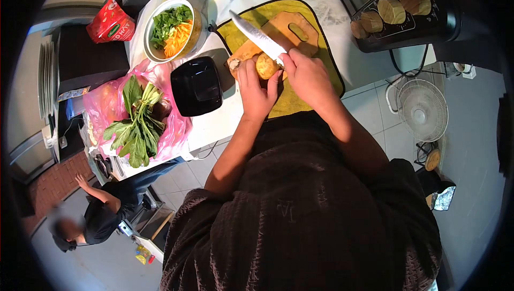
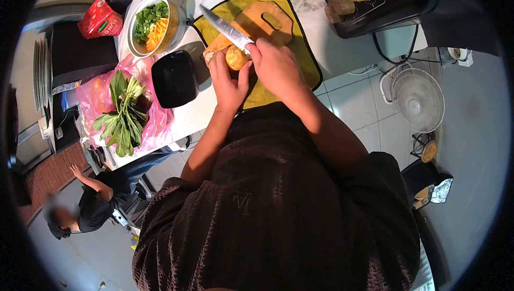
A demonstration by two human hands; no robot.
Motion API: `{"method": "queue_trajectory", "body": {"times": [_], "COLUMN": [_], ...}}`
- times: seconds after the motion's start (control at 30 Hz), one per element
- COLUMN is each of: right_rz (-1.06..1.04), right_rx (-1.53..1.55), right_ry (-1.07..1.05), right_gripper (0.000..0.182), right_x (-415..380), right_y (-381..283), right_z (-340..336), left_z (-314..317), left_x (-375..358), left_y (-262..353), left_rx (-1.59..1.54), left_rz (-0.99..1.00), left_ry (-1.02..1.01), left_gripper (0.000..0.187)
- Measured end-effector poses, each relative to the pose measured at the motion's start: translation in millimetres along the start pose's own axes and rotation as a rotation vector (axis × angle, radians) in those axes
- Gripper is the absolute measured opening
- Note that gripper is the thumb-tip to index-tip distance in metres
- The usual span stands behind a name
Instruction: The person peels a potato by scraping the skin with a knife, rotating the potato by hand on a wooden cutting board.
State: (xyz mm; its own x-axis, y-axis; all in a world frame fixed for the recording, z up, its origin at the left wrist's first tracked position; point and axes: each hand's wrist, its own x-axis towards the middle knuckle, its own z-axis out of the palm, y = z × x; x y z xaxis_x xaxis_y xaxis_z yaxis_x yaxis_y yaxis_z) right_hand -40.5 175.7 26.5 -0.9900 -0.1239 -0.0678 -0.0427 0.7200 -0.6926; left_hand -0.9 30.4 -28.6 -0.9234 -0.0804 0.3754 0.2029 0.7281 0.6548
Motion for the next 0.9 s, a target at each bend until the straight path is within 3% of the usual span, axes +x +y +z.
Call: {"method": "queue_trajectory", "body": {"times": [0.43, 0.53, 0.9], "right_rz": [0.067, -0.015, -0.048], "right_rx": [-0.01, 0.052, 0.076], "right_ry": [-0.01, -0.027, -0.034], "right_gripper": [0.033, 0.034, 0.032], "right_x": [10, 2, -15], "right_y": [2, 0, 8], "right_z": [-7, -17, -24], "left_z": [8, 8, 0], "left_x": [-3, -5, -21], "left_y": [-5, -8, -21], "left_rx": [0.048, 0.005, -0.14], "left_rz": [0.047, 0.132, 0.15], "left_ry": [0.038, 0.116, 0.04], "left_gripper": [0.063, 0.061, 0.064]}}
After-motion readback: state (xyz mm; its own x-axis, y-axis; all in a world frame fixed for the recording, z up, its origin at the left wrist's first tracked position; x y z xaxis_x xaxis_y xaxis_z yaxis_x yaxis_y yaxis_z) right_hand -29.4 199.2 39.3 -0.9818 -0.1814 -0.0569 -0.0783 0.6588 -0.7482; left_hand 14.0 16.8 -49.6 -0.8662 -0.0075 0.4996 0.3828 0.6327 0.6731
